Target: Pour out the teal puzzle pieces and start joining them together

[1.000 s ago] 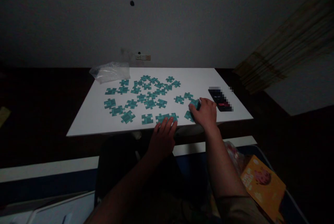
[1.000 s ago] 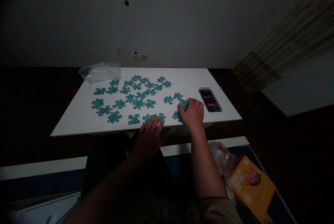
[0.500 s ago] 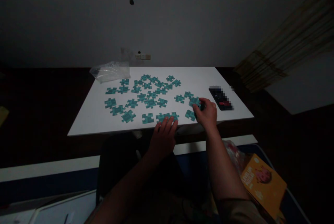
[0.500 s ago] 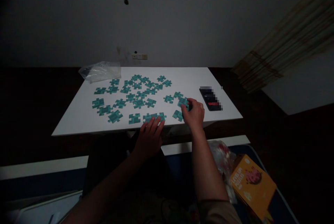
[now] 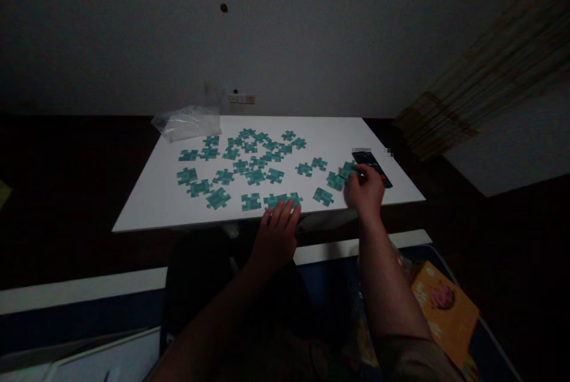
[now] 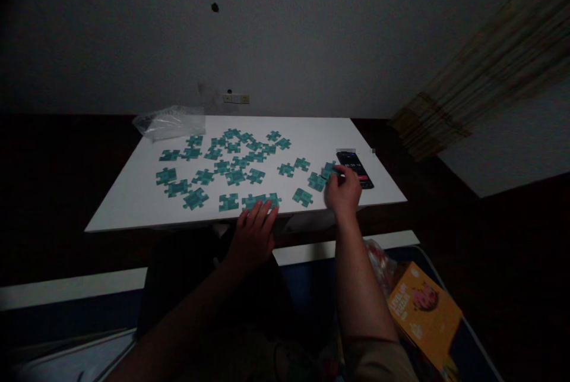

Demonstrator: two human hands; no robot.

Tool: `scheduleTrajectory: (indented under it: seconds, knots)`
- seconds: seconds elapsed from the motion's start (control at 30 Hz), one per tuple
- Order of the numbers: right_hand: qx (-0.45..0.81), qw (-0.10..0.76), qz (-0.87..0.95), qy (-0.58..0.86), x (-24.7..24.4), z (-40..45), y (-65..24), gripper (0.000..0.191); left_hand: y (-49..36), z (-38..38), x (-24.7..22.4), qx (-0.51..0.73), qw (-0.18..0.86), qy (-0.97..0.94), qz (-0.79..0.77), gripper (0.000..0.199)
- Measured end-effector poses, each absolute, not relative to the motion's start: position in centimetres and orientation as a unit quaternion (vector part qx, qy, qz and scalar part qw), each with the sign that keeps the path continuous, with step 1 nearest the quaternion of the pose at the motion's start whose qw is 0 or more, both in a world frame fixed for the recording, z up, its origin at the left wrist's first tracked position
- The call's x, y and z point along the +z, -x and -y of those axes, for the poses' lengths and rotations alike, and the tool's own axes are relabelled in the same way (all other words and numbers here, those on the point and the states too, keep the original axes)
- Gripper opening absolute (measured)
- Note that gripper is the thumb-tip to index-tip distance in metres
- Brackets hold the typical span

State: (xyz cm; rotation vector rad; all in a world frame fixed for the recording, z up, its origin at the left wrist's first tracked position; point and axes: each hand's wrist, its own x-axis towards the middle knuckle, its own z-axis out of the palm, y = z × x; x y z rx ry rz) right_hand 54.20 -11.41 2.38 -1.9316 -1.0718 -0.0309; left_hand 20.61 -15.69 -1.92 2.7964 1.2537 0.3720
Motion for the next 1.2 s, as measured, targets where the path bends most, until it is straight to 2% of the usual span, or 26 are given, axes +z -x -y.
scheduleTrajectory:
  seconds: [0.1,0.17,0.3,0.4,0.47,0.53,0.67,0.83,0.93,1.07,1.2]
  knots:
    - [0.011,0.414,0.46,0.786,3.1,9.9,-54.0,0.032,-20.7,15.7,-2.0,0.124,0.035,-0.905,-0.406,0.087]
    - [0.024,0.394,0.478,0.785,3.5,9.1,-54.0,0.029,-20.6,15.7,-2.0,0.125,0.034,-0.904,-0.408,0.092]
    - [0.016,0.364,0.495,0.789,3.4,9.6,-53.5,0.035,-20.6,15.8,-2.2,0.128,0.032,-0.903,-0.408,0.095]
    - [0.007,0.316,0.503,0.804,2.9,11.2,-52.6,0.034,-20.5,15.9,-2.2,0.123,0.034,-0.907,-0.4,0.085]
    - [0.005,0.282,0.511,0.812,2.6,12.1,-52.0,0.041,-20.5,15.9,-2.2,0.124,0.035,-0.908,-0.399,0.079]
    - [0.004,0.277,0.511,0.814,2.6,12.5,-51.6,0.041,-20.4,16.0,-2.0,0.123,0.039,-0.907,-0.4,0.076]
    - [0.022,0.348,0.489,0.799,2.8,12.8,-51.2,0.034,-20.3,16.0,-2.1,0.125,0.036,-0.908,-0.398,0.076]
    - [0.088,0.529,0.377,0.756,2.2,13.5,-51.4,0.038,-20.4,15.8,-2.6,0.143,0.007,-0.908,-0.393,0.075]
    - [0.046,0.608,0.311,0.729,2.2,13.7,-52.2,0.038,-20.5,15.8,-2.9,0.146,-0.006,-0.907,-0.395,0.076]
    - [0.015,0.606,0.304,0.735,2.9,12.7,-53.5,0.034,-20.6,15.9,-3.2,0.159,-0.032,-0.902,-0.399,0.075]
    - [0.097,0.531,0.386,0.748,3.4,10.6,-53.4,0.026,-20.5,15.9,-3.3,0.158,-0.037,-0.903,-0.397,0.076]
